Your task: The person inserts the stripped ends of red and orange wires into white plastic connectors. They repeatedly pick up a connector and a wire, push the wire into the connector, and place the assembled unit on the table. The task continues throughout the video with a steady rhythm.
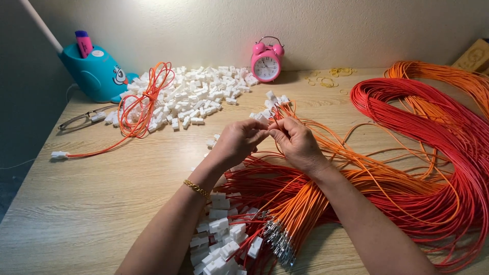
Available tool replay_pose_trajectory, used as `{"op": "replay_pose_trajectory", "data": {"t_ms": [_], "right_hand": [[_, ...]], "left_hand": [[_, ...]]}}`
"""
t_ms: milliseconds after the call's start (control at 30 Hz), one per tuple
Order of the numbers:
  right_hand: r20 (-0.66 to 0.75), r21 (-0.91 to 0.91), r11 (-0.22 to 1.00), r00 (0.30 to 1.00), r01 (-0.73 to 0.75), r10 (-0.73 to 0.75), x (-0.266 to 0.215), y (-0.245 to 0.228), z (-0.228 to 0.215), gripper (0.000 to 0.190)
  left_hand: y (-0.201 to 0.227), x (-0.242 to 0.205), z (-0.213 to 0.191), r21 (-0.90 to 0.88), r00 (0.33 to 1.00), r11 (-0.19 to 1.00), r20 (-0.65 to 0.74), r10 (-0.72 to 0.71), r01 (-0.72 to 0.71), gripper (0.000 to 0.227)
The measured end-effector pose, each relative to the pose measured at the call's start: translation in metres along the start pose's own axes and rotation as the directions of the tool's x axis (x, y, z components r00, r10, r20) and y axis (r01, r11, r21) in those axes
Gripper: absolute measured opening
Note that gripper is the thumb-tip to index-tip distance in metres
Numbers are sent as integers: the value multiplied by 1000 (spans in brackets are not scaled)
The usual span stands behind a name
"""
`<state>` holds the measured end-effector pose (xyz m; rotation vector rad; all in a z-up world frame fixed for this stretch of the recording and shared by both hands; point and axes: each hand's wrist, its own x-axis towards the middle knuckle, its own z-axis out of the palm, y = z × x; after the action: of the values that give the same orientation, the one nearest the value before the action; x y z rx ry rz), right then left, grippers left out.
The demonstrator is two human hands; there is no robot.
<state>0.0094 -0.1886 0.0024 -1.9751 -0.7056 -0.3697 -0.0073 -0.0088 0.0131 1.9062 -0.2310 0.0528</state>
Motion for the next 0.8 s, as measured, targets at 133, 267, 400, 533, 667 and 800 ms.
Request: {"op": "replay_pose_trajectory", "data": {"t_ms": [133,267,400,533,667,800], "right_hand": [[-23,-4,1000,1000,7,-7,1,-2,1,11],[2,-3,999,999,-33,33,2,-13,-2,10],[46,-27,990,989,-140,141,1,-15,-12,11],[57,-19,984,982,-178,179,0,-5,-15,11],[27,-89,978,981,-189,193,1,4,-13,12],[16,-170,975,989,-142,147,2,9,-13,13]], "left_hand": [[-2,1,-2,49,998,999,-56,5,-2,15],[2,1,-5,30,999,999,-42,-25,27,16],[6,-1,-9,-3,998,1000,-62,-28,28,14],[-13,5,-8,-94,996,994,-68,-54,48,16],[-7,1,-12,-356,990,924,49,-135,144,33],[10,-6,-17,-583,975,782,159,-156,221,41]]}}
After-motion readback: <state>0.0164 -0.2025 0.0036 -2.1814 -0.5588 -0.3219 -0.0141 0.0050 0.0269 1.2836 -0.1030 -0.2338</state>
